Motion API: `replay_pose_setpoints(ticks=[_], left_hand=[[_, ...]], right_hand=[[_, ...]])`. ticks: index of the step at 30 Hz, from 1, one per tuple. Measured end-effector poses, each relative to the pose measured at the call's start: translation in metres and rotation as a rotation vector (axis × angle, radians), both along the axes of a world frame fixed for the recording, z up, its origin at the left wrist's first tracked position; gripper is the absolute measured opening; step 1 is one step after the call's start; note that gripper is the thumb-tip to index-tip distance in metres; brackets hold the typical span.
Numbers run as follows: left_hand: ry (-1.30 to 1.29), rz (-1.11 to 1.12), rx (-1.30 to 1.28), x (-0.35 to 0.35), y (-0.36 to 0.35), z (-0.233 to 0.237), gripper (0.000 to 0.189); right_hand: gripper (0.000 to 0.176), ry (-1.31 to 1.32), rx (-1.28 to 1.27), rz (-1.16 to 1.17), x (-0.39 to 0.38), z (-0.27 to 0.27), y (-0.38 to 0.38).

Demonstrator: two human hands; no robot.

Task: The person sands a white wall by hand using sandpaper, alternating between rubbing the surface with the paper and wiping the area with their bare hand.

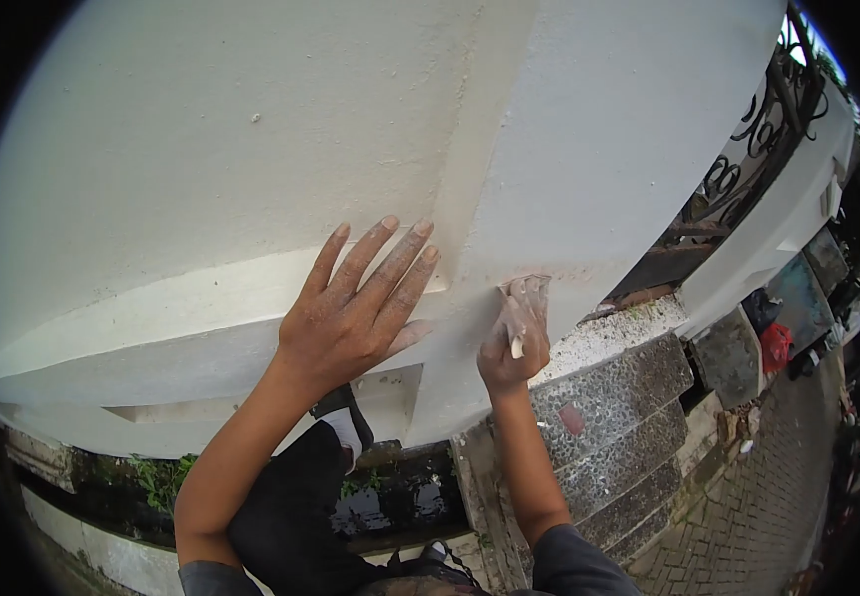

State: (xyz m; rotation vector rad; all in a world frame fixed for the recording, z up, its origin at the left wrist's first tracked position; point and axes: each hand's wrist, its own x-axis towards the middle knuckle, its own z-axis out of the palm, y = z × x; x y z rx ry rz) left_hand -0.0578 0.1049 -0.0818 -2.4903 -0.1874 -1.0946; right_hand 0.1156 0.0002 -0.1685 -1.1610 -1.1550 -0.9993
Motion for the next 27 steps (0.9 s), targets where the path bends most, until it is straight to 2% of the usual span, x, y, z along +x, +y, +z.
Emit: replay_pose_setpoints(ticks=[4, 5, 8, 9, 12, 13, 15, 17, 18, 19, 22, 23, 25, 27], left_hand=[[-0.025, -0.004, -0.003, 0.003, 0.000, -0.001, 0.067], [0.018, 0.103, 0.153, 0.000, 0.003, 0.001, 0.067], [-0.039, 0.011, 0.040, 0.000, -0.001, 0.003, 0.069], [-0.031, 0.005, 0.067, 0.000, 0.000, 0.002, 0.067], [-0.019, 0.019, 0.068, 0.003, -0.001, 0.001, 0.067], [0.006, 0.065, 0.115, 0.003, -0.001, 0.000, 0.067], [0.062, 0.154, 0.214, -0.002, 0.004, 0.000, 0.067], [0.007, 0.042, 0.118, 0.000, 0.001, -0.006, 0.059], [-0.024, -0.012, 0.074, 0.001, 0.002, -0.006, 0.056], [-0.031, -0.010, 0.089, 0.001, 0.004, -0.004, 0.055], [-0.033, 0.023, 0.112, 0.002, 0.000, -0.006, 0.053], [-0.029, 0.054, 0.135, 0.000, 0.001, -0.005, 0.054], [-0.038, 0.100, 0.186, 0.000, 0.006, -0.005, 0.063], [-0.057, 0.041, 0.098, 0.002, 0.001, -0.008, 0.061]], right_hand=[[0.015, 0.111, 0.019, 0.003, -0.038, 0.000, 0.018], [0.015, 0.059, -0.012, 0.007, -0.036, -0.001, 0.014], [0.016, -0.113, -0.092, 0.039, -0.014, -0.003, 0.005], [0.014, 0.107, -0.025, -0.044, 0.002, 0.001, -0.003], [0.014, 0.342, 0.161, -0.066, -0.014, 0.000, 0.010], [0.019, 0.066, 0.052, 0.062, -0.032, -0.005, 0.018], [0.014, -0.103, -0.182, 0.143, -0.038, -0.001, 0.012], [0.014, -0.114, -0.129, 0.081, -0.019, -0.002, 0.008], [0.015, -0.033, 0.042, -0.022, 0.008, -0.009, 0.003], [0.017, 0.596, 0.138, 0.225, 0.015, -0.011, -0.007], [0.018, 0.303, 0.126, -0.048, -0.021, 0.001, 0.013], [0.018, 0.036, -0.038, 0.086, -0.041, 0.008, 0.015], [0.019, -0.097, -0.139, 0.112, -0.031, 0.004, 0.008], [0.018, -0.144, -0.145, 0.118, -0.028, 0.008, 0.013]])
